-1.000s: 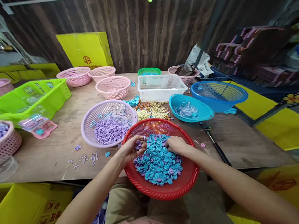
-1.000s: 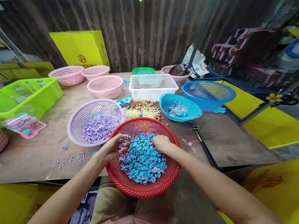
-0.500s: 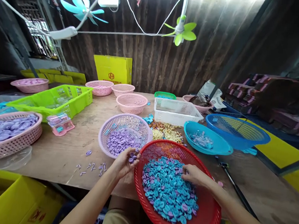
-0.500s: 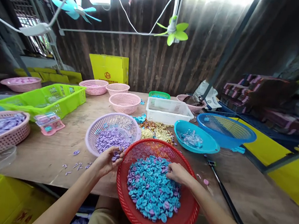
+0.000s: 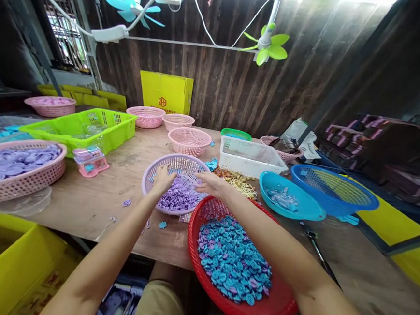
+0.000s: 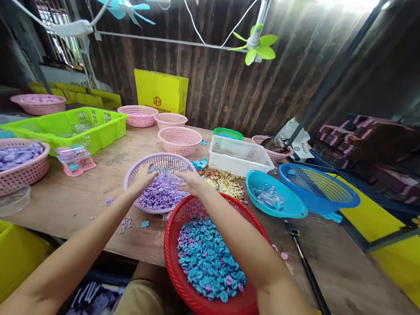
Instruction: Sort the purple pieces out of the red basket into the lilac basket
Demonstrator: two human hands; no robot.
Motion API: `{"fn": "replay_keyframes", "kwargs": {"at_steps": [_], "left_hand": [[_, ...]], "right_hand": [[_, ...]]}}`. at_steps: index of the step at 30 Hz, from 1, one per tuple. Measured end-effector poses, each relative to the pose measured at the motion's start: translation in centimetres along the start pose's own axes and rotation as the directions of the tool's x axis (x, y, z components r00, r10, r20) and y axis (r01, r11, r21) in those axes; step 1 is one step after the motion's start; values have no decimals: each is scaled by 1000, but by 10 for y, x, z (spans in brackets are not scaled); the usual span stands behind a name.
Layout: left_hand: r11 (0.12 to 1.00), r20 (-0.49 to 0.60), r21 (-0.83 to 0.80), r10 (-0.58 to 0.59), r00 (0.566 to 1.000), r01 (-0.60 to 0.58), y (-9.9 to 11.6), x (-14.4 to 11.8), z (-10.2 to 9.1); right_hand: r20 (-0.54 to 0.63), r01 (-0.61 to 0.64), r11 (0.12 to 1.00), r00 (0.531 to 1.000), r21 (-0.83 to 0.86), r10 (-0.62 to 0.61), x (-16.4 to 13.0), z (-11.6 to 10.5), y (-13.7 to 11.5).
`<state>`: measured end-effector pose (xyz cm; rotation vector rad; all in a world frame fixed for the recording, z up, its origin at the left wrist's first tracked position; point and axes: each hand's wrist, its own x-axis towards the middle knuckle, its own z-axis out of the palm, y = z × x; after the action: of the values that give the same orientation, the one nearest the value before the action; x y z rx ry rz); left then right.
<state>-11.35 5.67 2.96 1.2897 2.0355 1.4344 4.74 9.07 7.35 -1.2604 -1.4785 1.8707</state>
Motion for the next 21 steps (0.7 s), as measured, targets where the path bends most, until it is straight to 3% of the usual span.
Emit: {"fn": "replay_keyframes", "kwargs": {"at_steps": [3,6,8,11,12,13,15,17,18,21], "left_hand": [[988,6,-19,151,989,-151,-5,-30,-8],[971,66,-189,162,985,-147,-12,-78,-13],[962,152,-264,109,982,-66,-17,-110,-11],[950,292,-306,30,956,64,-21,-149,3],[939,336,-330,19,942,99,-21,-158,9],[922,368,-368,24,929,123,-20,-167,15],[869,394,-473,64,917,143,-17,-179,25],[810,376,-565,84,923,156,-12,-186,27],[789,365,-592,77,928,167,-10,-190,26],[771,316,-614,46,948,167,-4,-197,18]], "right_hand": [[12,161,928,986,-335,-167,-12,-6,6],[25,301,663,920,-686,-392,-51,-48,37],[-114,158,470,859,-868,-499,-83,-87,68],[-421,-267,331,676,-905,-605,-127,-140,114],[-492,-362,333,648,-870,-581,-139,-153,127],[-552,-412,369,659,-833,-511,-149,-163,138],[-572,-378,499,755,-780,-321,-163,-174,153],[-540,-286,624,799,-728,-264,-173,-173,161],[-542,-237,667,788,-706,-293,-176,-170,163],[-626,-147,744,658,-652,-418,-184,-159,166]]}}
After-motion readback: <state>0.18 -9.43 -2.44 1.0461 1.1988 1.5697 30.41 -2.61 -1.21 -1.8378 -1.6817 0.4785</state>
